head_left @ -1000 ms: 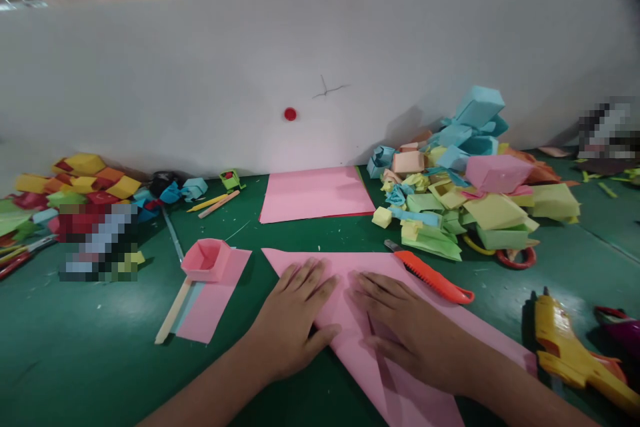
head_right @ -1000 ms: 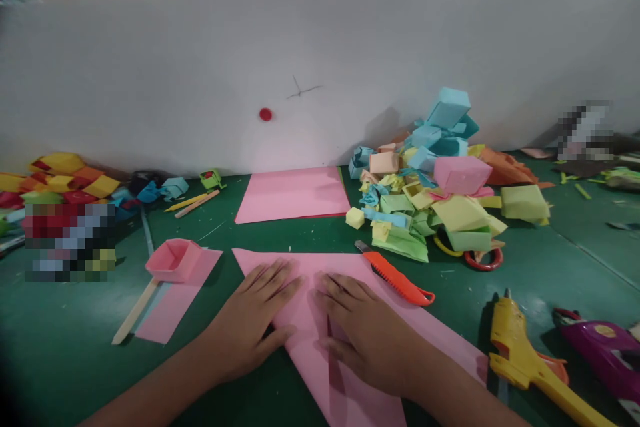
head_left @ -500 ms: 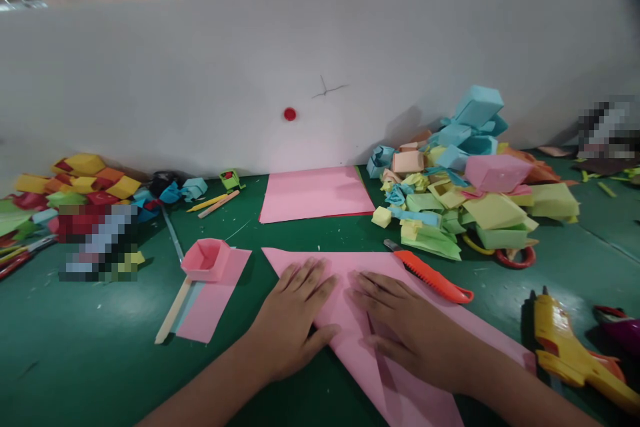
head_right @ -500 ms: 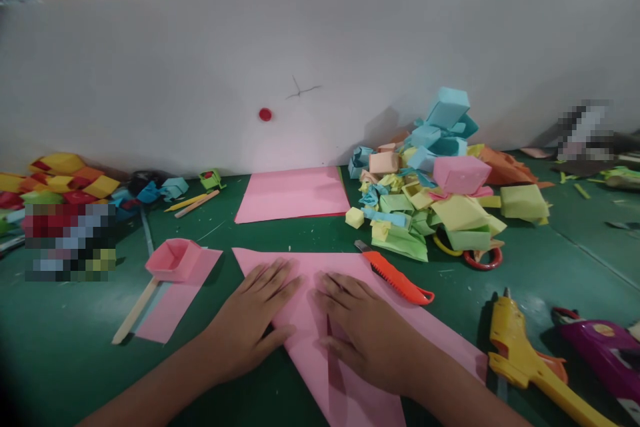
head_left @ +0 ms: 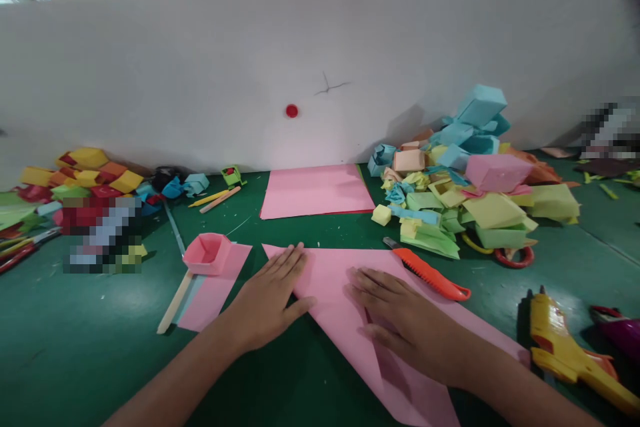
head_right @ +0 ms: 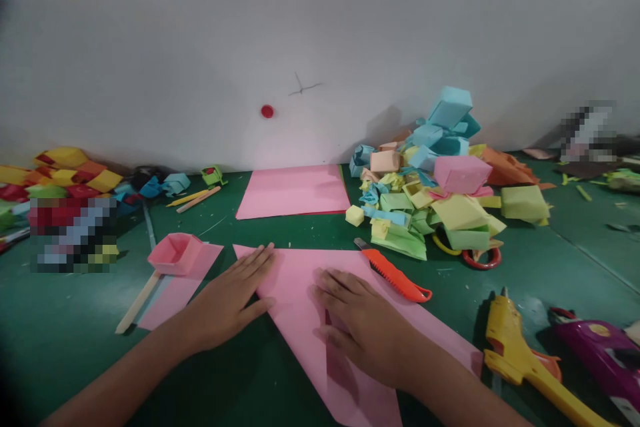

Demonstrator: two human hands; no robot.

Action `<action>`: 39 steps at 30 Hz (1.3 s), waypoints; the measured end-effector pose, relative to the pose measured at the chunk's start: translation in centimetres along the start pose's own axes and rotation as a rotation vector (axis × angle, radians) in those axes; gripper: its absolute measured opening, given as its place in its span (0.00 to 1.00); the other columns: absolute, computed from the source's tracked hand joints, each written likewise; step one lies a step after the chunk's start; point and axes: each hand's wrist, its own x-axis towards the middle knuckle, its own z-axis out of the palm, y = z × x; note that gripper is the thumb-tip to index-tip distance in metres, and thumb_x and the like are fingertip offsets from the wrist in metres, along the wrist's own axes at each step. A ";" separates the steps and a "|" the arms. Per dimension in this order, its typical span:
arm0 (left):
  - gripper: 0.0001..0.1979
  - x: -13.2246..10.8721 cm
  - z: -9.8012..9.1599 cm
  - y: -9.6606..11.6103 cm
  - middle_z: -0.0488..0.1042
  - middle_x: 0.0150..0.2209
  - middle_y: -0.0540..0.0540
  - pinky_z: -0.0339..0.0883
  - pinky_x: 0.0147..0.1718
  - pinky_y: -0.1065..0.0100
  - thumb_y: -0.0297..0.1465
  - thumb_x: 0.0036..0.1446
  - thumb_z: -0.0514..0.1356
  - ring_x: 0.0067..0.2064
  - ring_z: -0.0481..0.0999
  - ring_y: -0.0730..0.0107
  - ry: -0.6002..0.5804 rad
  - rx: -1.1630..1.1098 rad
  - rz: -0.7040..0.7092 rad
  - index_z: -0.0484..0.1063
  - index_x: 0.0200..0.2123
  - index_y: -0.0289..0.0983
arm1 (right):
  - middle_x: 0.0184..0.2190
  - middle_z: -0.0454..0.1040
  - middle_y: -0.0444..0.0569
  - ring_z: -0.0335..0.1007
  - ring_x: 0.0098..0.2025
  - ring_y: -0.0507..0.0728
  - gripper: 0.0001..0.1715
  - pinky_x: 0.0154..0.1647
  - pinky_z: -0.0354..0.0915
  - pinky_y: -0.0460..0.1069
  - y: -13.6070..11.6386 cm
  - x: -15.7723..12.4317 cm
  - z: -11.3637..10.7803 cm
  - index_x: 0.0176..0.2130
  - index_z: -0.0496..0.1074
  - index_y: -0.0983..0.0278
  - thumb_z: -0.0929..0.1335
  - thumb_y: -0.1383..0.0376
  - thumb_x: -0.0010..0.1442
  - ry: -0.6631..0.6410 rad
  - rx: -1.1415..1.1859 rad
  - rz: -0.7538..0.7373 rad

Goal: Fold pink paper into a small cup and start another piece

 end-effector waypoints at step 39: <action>0.32 -2.6 1.3 -5.0 0.58 0.69 0.36 0.55 0.67 0.48 0.46 0.70 0.44 0.69 0.61 0.51 0.244 0.185 -0.130 0.60 0.68 0.31 | 0.74 0.43 0.41 0.36 0.75 0.62 0.36 0.74 0.44 0.62 0.3 -0.2 0.2 0.73 0.45 0.53 0.58 0.49 0.72 -0.045 0.055 0.054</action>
